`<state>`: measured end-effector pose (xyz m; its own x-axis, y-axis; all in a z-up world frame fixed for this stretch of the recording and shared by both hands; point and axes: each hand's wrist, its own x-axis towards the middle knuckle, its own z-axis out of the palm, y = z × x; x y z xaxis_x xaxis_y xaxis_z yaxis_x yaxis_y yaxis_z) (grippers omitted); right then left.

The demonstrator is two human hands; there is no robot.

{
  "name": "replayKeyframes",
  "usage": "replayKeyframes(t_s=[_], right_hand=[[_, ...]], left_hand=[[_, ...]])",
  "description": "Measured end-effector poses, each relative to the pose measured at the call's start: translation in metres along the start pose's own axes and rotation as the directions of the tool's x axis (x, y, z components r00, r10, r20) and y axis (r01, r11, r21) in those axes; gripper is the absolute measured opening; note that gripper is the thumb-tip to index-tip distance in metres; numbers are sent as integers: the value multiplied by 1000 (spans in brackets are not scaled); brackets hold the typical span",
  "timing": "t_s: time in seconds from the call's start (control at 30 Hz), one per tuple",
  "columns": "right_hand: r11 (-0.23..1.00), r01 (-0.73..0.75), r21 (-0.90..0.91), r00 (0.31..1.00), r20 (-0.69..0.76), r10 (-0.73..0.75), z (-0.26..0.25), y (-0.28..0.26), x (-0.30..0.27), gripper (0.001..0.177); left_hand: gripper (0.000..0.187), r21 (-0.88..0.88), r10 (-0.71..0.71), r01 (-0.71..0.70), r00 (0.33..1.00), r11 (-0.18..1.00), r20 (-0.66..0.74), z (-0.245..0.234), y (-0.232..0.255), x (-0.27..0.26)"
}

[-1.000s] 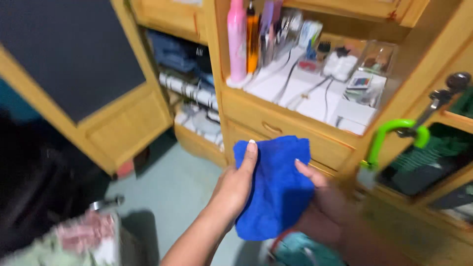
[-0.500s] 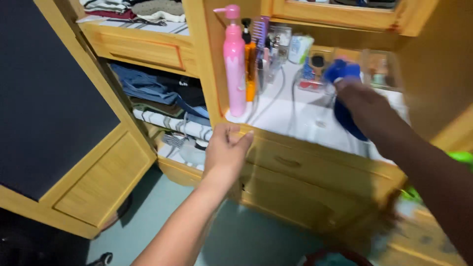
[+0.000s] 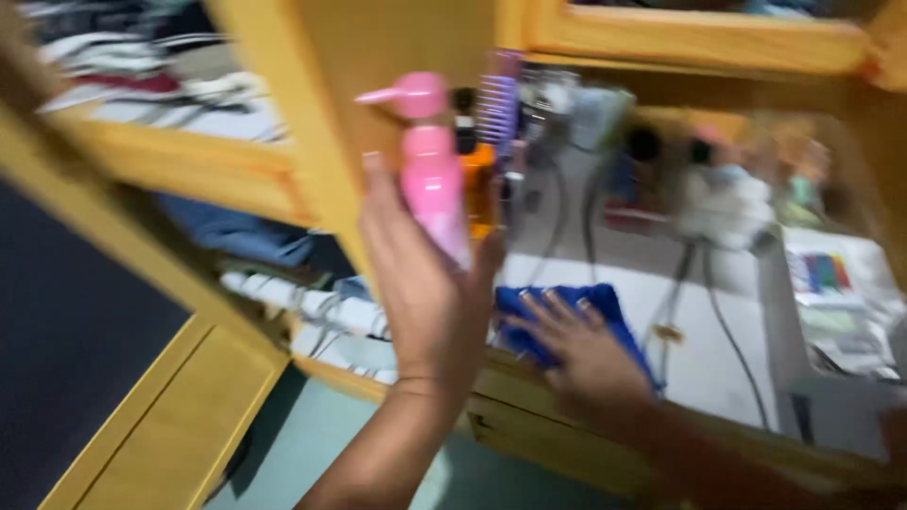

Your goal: Cleaning a vanity area by organizing cosmetics and wiping surfaces with a blue cloth.

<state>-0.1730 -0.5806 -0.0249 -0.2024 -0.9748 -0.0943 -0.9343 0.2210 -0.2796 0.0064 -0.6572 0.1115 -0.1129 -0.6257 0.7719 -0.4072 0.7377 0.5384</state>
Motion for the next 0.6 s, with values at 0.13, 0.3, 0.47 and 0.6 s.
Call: replayKeyframes(t_s=[0.13,0.3,0.47,0.6], right_hand=[[987,-134,91,988,-69,140,-13,71,-5,77],[962,-216,-164,898,-421,130,47,53,-31,83],[995,-1,104,952,-306,33,-3,15,-61,84],[992,-78,100,880,-461,115,0,-8,-60,91]], left_hand=[[102,-37,-109,108,993,993,-32,20,0,11],[75,-29,-216,215,976,976,-36,53,-54,-13],[73,-159,-244,289,937,944,251,49,-32,-25],[69,-481,-83,219,954,849,289,92,6,-34]])
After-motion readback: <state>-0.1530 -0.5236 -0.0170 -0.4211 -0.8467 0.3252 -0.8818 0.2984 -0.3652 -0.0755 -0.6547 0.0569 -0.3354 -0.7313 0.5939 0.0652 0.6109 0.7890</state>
